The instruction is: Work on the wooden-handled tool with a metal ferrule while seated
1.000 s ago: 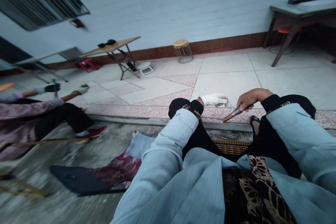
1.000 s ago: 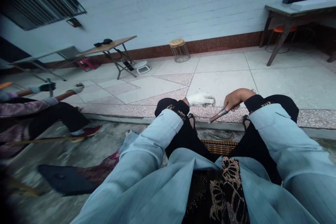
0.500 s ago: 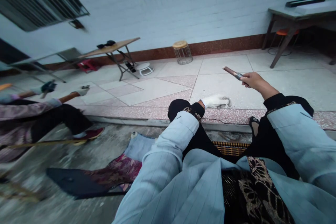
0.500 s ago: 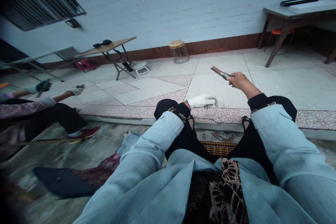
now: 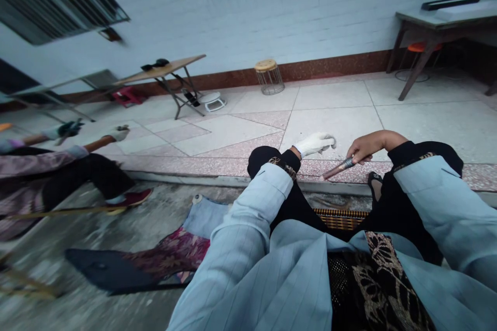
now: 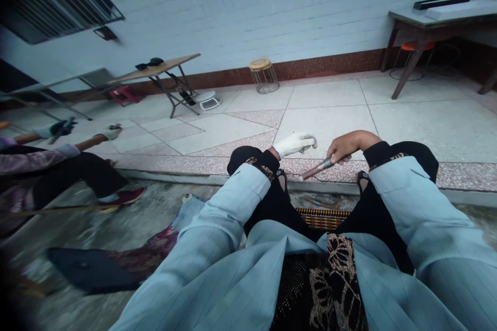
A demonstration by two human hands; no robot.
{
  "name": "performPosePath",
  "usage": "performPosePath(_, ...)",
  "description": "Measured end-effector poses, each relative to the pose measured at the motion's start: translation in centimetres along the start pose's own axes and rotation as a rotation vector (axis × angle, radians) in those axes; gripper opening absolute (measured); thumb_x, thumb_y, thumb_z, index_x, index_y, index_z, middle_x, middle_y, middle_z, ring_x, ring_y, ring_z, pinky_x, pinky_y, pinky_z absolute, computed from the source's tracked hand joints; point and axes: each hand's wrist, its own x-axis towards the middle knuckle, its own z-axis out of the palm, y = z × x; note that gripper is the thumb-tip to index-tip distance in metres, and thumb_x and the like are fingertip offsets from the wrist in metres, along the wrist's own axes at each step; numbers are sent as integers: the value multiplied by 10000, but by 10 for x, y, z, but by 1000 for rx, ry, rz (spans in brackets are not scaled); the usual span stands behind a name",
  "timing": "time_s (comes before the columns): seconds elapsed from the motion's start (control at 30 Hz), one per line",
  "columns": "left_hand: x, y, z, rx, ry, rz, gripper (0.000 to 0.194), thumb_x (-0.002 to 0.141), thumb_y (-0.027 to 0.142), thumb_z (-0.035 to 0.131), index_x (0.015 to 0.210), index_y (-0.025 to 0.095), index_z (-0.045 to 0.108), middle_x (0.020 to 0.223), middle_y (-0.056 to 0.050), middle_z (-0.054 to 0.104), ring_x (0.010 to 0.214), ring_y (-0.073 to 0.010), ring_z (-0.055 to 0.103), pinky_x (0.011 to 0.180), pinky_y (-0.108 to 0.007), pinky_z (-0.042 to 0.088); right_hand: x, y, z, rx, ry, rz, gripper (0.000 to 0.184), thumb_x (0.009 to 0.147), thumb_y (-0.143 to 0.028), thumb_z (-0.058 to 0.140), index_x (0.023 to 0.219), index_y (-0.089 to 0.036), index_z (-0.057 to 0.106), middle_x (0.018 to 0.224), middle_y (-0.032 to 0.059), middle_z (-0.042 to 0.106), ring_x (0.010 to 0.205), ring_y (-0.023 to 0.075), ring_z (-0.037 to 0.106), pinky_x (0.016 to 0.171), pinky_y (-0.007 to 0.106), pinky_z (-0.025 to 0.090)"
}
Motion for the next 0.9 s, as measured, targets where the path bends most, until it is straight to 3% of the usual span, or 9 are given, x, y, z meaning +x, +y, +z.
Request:
performPosePath(0.07,1,-2,0,20,21,-2,245,846,365,538,854,151,659,611,-5,502,569,-116,438,539,-248,385,-13,-7,-4,82,122,-186,431,828,-532,634,1057,-172,692,741,9,622,599,106,482,588,250,404)
performPosePath(0.17,1,-4,2,14,0,-5,231,843,390,565,866,182,661,595,-11,503,580,-133,461,538,-261,389,-26,-12,-12,203,553,-238,347,901,-472,563,1083,-197,673,799,32,642,629,121,489,593,254,410)
performPosePath(0.23,0,-2,4,5,-24,-2,206,846,392,560,835,211,658,569,-11,483,566,-140,459,523,-265,391,-25,-10,-17,256,818,-176,318,942,-423,501,1074,-185,665,822,67,661,640,137,502,583,261,417)
performPosePath(0.3,-2,1,5,-15,-82,-1,202,846,394,549,791,225,645,545,-6,453,543,-143,441,499,-262,389,-18,-5,-20,267,991,-60,323,948,-385,482,1096,-160,661,838,96,677,643,150,522,567,266,422)
performPosePath(0.43,-7,8,6,-72,-214,15,224,848,419,538,767,232,631,541,-1,433,523,-140,404,464,-250,382,-1,7,-24,57,1106,250,335,893,-386,556,1106,-162,685,834,92,701,670,175,588,583,279,419)
performPosePath(0.53,-11,12,6,-71,-235,20,227,842,422,551,760,228,636,558,-5,447,521,-137,398,464,-252,389,6,10,-23,-238,992,425,309,866,-409,594,1032,-181,719,843,105,709,774,220,628,629,298,417)
performPosePath(0.67,-14,13,5,-38,-205,0,202,816,384,580,734,212,646,578,-17,476,527,-134,410,498,-273,414,16,10,-10,-328,543,475,232,823,-377,654,800,-156,722,677,100,667,666,210,612,598,309,416)
performPosePath(0.8,-13,12,3,-24,-181,-26,151,771,351,631,748,204,661,586,-30,496,562,-151,456,527,-292,427,23,10,6,-143,151,248,294,780,-454,693,805,-161,709,579,21,595,529,135,511,545,279,398)
performPosePath(0.9,-10,12,2,-37,-160,-16,161,796,363,598,774,214,654,585,-18,482,573,-152,456,524,-277,428,13,3,7,20,12,-7,407,770,-525,692,966,-168,712,637,-7,598,549,109,488,551,251,394)
